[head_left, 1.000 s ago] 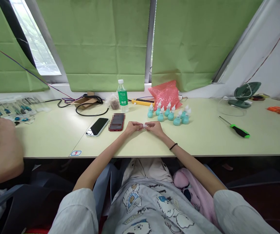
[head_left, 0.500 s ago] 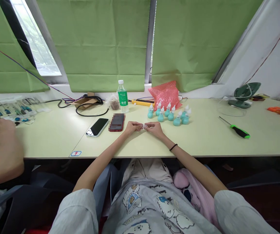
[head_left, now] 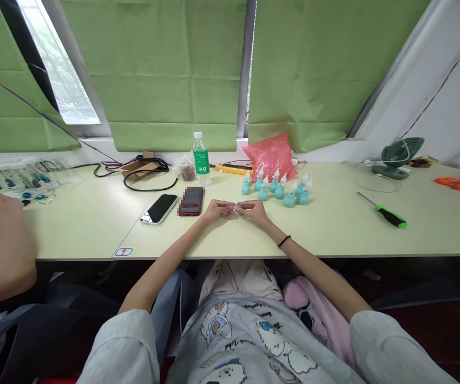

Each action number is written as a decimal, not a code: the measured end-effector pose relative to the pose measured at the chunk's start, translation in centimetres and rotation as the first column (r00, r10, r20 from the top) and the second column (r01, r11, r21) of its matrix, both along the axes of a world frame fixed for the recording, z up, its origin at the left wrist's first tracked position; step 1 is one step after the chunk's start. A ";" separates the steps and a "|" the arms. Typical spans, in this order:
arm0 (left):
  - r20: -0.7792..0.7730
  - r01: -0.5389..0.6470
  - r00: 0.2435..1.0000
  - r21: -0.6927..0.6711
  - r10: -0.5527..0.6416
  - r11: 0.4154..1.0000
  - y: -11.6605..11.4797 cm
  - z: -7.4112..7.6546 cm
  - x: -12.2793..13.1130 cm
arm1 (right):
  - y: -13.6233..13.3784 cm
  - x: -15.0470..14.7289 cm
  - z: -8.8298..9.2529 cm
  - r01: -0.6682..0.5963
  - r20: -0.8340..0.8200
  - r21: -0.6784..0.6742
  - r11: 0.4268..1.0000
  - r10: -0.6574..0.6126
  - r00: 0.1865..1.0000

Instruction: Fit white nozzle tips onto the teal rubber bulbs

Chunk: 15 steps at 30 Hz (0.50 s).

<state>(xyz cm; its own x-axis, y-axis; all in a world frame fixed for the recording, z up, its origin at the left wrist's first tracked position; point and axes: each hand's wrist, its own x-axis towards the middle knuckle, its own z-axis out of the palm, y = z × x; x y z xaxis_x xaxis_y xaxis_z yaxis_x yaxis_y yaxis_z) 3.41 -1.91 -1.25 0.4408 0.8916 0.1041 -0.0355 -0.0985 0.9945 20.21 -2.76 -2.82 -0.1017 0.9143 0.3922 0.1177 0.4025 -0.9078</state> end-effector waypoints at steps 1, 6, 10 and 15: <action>-0.012 -0.006 1.000 0.012 0.007 1.000 0.0 0.0 0.0 | 0.0 0.0 0.0 -0.006 -0.009 -0.008 1.000 0.006 1.000; -0.043 -0.072 0.996 0.073 0.075 0.995 0.2 0.0 0.1 | -0.2 0.1 0.1 -0.031 -0.050 -0.048 0.998 0.029 0.998; -0.046 -0.027 0.998 0.056 0.030 0.998 0.0 0.3 0.1 | -0.3 -0.1 0.3 -0.077 -0.078 -0.069 0.995 0.072 0.994; -0.037 0.009 0.999 0.036 -0.008 0.999 -0.5 0.6 0.2 | -0.6 -0.2 0.6 -0.132 -0.084 -0.088 0.987 0.125 0.989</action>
<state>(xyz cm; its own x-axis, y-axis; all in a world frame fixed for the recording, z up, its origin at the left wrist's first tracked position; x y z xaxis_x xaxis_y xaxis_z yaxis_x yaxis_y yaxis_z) 3.57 -2.40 -0.66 0.4524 0.8837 0.1199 0.0006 -0.1348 0.9909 19.97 -3.32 -2.24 -0.1927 0.9284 0.3177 -0.0024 0.3233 -0.9463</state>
